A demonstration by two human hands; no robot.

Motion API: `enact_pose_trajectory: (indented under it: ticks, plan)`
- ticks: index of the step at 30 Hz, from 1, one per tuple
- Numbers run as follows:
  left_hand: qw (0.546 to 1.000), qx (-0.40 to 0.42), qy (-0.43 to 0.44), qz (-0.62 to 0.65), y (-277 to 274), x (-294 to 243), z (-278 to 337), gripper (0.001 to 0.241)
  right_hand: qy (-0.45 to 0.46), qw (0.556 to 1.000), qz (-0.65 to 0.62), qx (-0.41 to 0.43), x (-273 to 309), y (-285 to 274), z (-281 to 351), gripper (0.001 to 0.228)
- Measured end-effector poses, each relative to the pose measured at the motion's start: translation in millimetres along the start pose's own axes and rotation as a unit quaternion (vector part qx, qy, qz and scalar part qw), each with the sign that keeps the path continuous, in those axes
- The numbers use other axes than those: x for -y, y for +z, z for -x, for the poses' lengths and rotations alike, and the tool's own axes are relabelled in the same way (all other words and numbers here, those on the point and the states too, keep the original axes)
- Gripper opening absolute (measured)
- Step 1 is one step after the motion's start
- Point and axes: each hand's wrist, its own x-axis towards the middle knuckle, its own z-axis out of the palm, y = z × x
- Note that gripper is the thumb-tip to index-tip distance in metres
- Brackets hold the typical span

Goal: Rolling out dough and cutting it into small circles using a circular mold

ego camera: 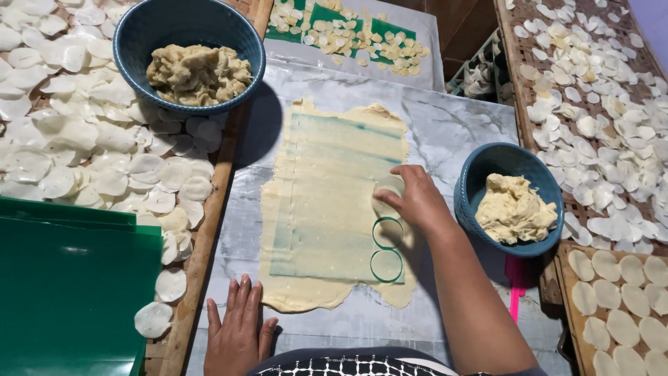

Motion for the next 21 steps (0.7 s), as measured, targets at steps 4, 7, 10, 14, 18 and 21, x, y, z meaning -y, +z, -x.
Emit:
enact_pose_trajectory:
  ticks: [4, 7, 10, 14, 18, 21]
  plan:
    - [0.999, -0.023, 0.022, -0.015, 5, 4, 2, 0.081, -0.009, 0.998, -0.004, -0.061, -1, 35, -13, 0.039]
    - [1.0, -0.014, 0.019, -0.001, 10, 9, -4, 0.08, -0.051, 0.988, 0.045, -0.142, -13, 56, -26, 0.032]
    - [0.999, -0.029, 0.027, -0.011, 9, 6, 1, 0.081, -0.021, 0.996, -0.012, -0.088, -23, 47, -28, 0.033]
    - [0.999, -0.027, 0.025, -0.011, 12, 8, 2, 0.083, -0.01, 0.996, -0.091, 0.008, -21, 24, -31, 0.035]
    - [1.0, -0.02, 0.021, -0.006, 9, 6, 2, 0.082, -0.045, 0.996, -0.072, 0.026, -20, 22, -32, 0.032]
    - [1.0, -0.009, 0.014, -0.016, 2, 2, 0, 0.077, -0.04, 0.999, -0.027, 0.003, -20, 34, -31, 0.034]
